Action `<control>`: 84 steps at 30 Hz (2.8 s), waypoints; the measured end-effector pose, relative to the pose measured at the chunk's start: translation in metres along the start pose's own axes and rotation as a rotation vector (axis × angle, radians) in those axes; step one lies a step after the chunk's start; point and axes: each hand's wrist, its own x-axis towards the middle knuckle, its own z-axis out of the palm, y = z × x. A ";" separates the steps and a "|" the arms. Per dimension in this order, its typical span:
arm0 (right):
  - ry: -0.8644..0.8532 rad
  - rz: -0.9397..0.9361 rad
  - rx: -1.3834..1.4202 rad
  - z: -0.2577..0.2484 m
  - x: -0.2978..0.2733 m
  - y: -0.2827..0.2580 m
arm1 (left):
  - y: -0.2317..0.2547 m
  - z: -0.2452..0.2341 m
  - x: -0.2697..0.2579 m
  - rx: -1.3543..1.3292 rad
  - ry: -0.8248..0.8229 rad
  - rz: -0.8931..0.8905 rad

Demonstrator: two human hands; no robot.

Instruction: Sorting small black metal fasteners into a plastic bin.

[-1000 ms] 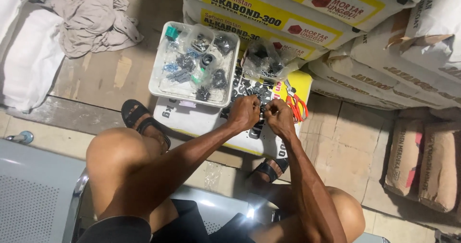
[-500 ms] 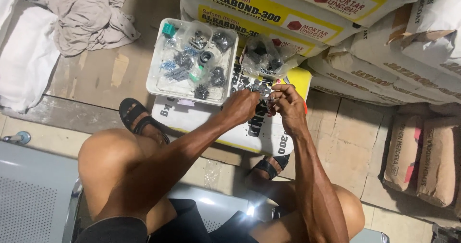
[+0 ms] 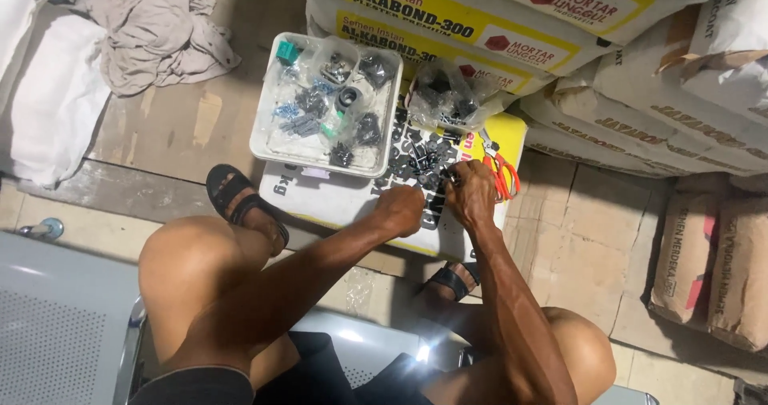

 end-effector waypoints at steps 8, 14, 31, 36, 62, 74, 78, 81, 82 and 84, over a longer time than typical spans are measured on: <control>0.026 -0.244 0.053 0.023 0.013 -0.029 | 0.021 -0.031 -0.015 -0.042 0.013 -0.170; 0.001 -0.268 0.014 0.027 0.016 -0.032 | 0.046 -0.041 -0.012 -0.091 -0.046 -0.515; -0.087 0.081 0.851 -0.115 0.019 -0.070 | 0.056 -0.088 -0.045 -1.439 0.287 0.174; 0.107 -0.136 0.554 -0.120 0.014 -0.082 | 0.059 -0.094 -0.046 -1.586 0.261 0.008; -0.367 0.082 0.619 -0.183 -0.003 -0.081 | 0.009 0.004 0.035 -0.747 0.497 0.080; -0.142 -0.019 0.041 -0.039 0.006 -0.034 | -0.031 0.051 0.047 -0.711 0.581 -0.138; -0.103 -0.031 -0.002 -0.018 0.006 -0.030 | -0.033 0.049 0.047 -1.024 0.527 -0.189; -0.032 -0.025 0.040 -0.015 0.015 -0.042 | -0.012 0.020 0.014 -1.157 0.491 -0.240; -0.037 -0.033 0.042 -0.016 0.019 -0.048 | -0.013 0.019 0.015 -1.160 0.499 -0.245; 0.020 -0.019 0.103 -0.019 0.026 -0.059 | -0.016 0.018 0.015 -1.066 0.506 -0.274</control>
